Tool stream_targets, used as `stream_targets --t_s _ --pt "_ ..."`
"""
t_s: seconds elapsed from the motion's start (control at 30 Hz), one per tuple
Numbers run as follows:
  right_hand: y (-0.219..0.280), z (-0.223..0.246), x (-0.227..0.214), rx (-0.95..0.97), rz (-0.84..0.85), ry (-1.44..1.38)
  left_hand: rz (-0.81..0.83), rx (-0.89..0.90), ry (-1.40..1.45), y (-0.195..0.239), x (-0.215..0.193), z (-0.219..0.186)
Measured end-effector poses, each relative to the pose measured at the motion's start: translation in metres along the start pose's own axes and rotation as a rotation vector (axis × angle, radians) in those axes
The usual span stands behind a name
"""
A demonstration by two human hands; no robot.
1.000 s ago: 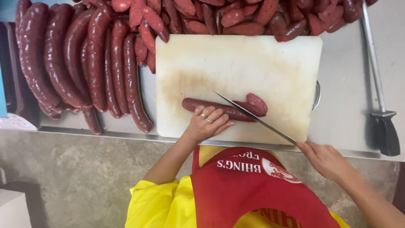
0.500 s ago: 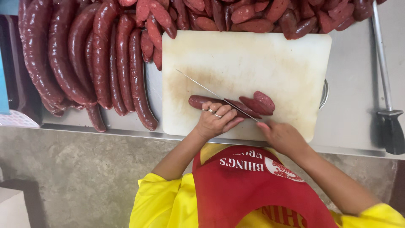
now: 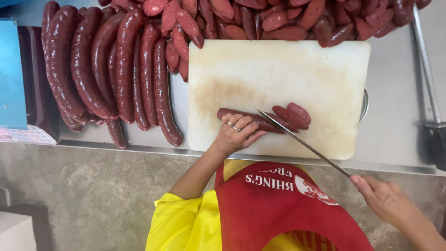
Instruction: The person slices sausage links on a cutting board using a knife, then pushes the sliced pieces into a pile on the workspace and picks up another sausage to repeat the process.
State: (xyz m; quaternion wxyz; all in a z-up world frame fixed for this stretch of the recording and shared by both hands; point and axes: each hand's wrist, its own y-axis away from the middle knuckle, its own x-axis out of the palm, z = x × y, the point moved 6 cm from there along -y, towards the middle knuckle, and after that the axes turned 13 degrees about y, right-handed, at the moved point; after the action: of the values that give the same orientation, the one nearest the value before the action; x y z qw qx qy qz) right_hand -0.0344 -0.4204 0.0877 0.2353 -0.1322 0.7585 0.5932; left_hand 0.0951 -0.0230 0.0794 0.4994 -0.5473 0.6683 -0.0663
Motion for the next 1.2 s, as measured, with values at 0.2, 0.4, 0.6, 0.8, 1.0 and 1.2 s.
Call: stream_targets --t_s 0.2,0.4,0.6,0.8,1.0,1.2 --pt "0.027 0.046 -0.023 -0.073 -0.071 0.252 -0.019 0.023 0.012 0.000 -0.002 0.002" --pt "-0.024 0.205 -0.067 -0.585 -0.516 -0.102 0.004 -0.019 0.034 -0.002 -0.003 0.002" --pt "-0.035 0.199 -0.048 -0.519 -0.606 -0.003 0.035 -0.007 0.093 0.005 -0.010 0.007" --pt "-0.021 0.054 0.003 -0.108 -0.059 -0.164 0.002 -0.070 0.111 0.014 -0.017 0.020" --pt "0.041 0.044 -0.012 0.010 -0.046 0.028 0.011 -0.073 0.137 0.016 -0.014 0.022" --pt "-0.001 0.133 -0.033 -0.263 -0.216 -0.015 0.007 -0.109 0.158 0.019 -0.012 0.025"
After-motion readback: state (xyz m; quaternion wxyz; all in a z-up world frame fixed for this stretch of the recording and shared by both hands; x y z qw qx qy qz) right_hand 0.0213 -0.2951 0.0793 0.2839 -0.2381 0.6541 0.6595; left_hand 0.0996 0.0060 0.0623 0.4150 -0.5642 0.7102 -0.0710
